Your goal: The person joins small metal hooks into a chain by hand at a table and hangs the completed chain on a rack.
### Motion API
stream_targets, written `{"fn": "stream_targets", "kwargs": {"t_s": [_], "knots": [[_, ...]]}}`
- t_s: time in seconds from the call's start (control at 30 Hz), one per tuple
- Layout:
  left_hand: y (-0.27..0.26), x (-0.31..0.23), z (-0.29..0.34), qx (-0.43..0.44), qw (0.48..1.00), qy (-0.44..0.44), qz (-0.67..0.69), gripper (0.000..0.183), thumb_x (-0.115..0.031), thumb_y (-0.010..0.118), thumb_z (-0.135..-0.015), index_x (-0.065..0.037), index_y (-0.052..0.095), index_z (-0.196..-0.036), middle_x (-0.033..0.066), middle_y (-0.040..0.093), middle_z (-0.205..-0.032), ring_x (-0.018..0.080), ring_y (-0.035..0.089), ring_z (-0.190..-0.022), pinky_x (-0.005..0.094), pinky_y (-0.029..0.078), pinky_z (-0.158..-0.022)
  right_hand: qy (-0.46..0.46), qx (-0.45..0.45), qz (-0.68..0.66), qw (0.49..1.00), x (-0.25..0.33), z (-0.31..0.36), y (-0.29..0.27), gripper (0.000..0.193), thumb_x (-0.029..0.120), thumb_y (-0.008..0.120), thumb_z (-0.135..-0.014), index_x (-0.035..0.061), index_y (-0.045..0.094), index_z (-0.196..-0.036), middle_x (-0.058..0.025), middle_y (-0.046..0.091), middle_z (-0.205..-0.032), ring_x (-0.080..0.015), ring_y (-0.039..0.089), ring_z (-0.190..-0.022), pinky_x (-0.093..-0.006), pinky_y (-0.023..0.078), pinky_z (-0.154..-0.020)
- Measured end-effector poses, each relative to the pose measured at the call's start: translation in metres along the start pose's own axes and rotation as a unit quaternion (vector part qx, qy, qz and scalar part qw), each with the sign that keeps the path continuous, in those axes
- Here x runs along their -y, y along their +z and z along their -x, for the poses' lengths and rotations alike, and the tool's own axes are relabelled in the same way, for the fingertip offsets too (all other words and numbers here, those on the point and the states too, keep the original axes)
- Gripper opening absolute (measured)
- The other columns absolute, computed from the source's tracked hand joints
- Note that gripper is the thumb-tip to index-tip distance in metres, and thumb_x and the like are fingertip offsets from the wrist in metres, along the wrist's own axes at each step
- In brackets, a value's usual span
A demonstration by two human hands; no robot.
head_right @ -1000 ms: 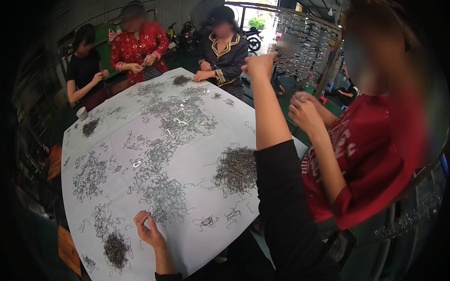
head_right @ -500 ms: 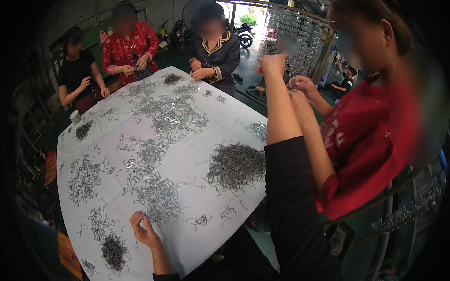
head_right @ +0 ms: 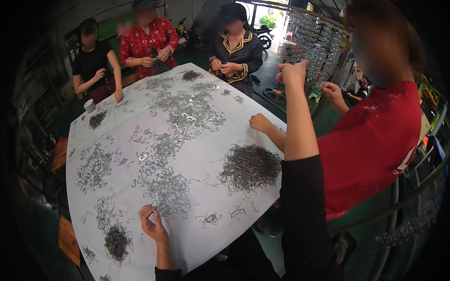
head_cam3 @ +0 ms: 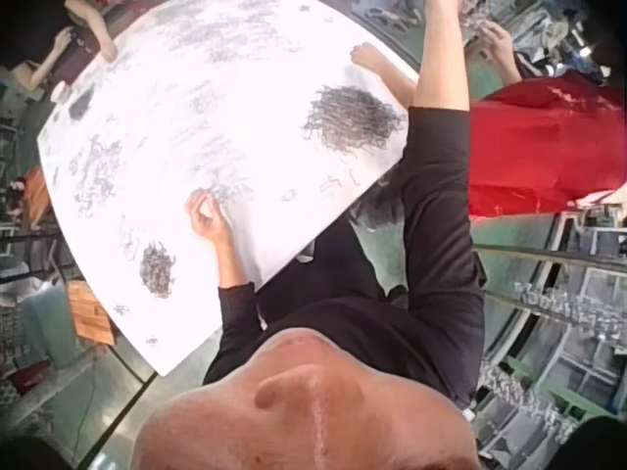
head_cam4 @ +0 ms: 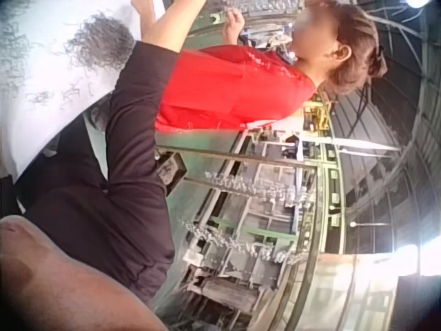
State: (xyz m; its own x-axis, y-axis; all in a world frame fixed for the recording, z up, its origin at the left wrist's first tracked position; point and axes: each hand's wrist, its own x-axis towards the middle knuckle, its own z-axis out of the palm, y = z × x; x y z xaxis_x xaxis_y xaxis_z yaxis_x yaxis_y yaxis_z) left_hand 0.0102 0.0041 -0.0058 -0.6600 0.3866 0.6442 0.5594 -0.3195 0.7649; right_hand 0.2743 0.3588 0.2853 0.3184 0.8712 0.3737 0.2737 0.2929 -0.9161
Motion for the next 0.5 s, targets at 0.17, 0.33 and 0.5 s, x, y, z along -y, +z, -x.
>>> {"fn": "stream_targets", "kwargs": {"t_s": [0.17, 0.33, 0.5], "knots": [[-0.004, -0.002, -0.002, -0.009, 1.000, 0.002, -0.003, 0.008, 0.000, 0.059, -0.077, -0.001, 0.058, -0.085, 0.0089, 0.060, -0.087, 0.0266, 0.053, -0.092, 0.0378, 0.042, -0.086, -0.084, 0.041, -0.048, 0.994, 0.012, 0.055, 0.020, 0.081, 0.000, 0.045, -0.079, -0.0069, -0.010, -0.140, -0.0121, 0.066, -0.090, -0.0126, 0.055, -0.049, -0.0244, 0.046, -0.044], [-0.005, -0.004, -0.002, 0.007, 1.000, 0.004, 0.004, 0.009, 0.001, 0.056, -0.079, 0.001, 0.058, -0.088, 0.0108, 0.057, -0.093, 0.0247, 0.051, -0.096, 0.0354, 0.039, -0.088, -0.059, 0.028, -0.061, 0.996, -0.001, 0.041, 0.014, 0.081, -0.001, 0.044, -0.082, -0.0063, -0.014, -0.138, -0.0154, 0.064, -0.094, -0.0119, 0.053, -0.049, -0.0266, 0.051, -0.046], [-0.002, -0.008, -0.003, -0.011, 1.000, 0.003, 0.011, 0.007, 0.001, 0.059, -0.077, -0.001, 0.058, -0.084, 0.0083, 0.060, -0.086, 0.0268, 0.053, -0.092, 0.0379, 0.042, -0.085, -0.046, 0.034, -0.089, 0.994, -0.004, 0.039, 0.010, 0.082, -0.002, 0.044, -0.082, -0.0051, -0.015, -0.138, -0.0174, 0.063, -0.094, -0.0119, 0.052, -0.049, -0.0304, 0.055, -0.050]]}}
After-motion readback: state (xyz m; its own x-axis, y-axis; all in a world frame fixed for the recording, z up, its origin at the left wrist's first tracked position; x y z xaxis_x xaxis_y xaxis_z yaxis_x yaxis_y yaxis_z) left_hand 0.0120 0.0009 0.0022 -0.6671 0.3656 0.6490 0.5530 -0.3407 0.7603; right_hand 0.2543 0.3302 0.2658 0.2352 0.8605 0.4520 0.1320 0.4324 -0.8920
